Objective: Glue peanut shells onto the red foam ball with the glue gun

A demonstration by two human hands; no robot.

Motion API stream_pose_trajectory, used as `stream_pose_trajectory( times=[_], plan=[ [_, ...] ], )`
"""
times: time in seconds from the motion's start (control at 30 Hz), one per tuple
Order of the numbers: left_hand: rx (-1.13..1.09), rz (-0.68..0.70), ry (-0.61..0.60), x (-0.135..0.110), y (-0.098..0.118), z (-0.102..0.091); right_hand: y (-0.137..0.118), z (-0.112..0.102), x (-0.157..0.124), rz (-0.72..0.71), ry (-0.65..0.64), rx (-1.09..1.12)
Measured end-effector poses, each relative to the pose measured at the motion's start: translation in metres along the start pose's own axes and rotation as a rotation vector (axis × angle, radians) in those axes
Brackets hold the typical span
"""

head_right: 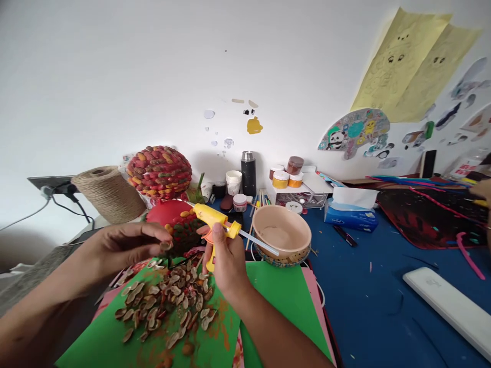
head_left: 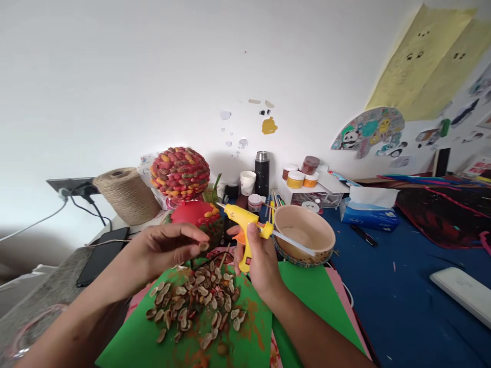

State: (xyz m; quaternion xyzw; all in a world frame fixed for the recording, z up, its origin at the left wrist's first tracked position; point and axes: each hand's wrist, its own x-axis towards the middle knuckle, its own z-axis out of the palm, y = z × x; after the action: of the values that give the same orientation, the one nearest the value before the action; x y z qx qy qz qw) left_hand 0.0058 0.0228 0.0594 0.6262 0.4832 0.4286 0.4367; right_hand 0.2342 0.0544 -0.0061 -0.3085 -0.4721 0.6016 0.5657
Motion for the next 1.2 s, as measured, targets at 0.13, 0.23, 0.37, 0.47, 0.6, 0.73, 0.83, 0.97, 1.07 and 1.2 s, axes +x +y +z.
stream_pose_trajectory(
  times=[0.13,0.23,0.37,0.47,0.6,0.73,0.83,0.97,1.07,1.2],
  plan=[
    [-0.211,-0.026,0.35,0.012,-0.005,-0.009,0.002,0.002,-0.006,-0.03,-0.055,0.023],
    [-0.238,-0.033,0.399,0.016,-0.007,-0.008,0.004,0.002,-0.008,-0.028,-0.104,0.024],
    [-0.236,-0.017,0.377,0.016,-0.01,-0.007,0.007,0.004,-0.01,0.0,-0.155,0.006],
    [-0.232,-0.015,0.342,0.014,-0.011,-0.006,0.008,0.004,-0.011,0.016,-0.141,-0.044],
    [-0.239,-0.02,0.345,0.014,-0.01,-0.004,0.009,0.005,-0.013,0.039,-0.112,-0.118],
    [-0.239,-0.008,0.338,0.015,-0.008,-0.001,0.009,0.006,-0.014,0.032,-0.123,-0.17],
    [-0.242,0.015,0.33,0.015,-0.008,0.0,0.009,0.006,-0.015,-0.014,-0.147,-0.187],
    [-0.233,0.013,0.326,0.015,-0.007,0.001,0.008,0.005,-0.016,-0.052,-0.139,-0.209],
    [-0.222,0.004,0.32,0.016,-0.006,0.001,0.008,0.005,-0.016,-0.057,-0.134,-0.216],
    [-0.198,-0.001,0.318,0.015,-0.005,0.001,0.007,0.005,-0.017,-0.057,-0.121,-0.219]
  ],
)
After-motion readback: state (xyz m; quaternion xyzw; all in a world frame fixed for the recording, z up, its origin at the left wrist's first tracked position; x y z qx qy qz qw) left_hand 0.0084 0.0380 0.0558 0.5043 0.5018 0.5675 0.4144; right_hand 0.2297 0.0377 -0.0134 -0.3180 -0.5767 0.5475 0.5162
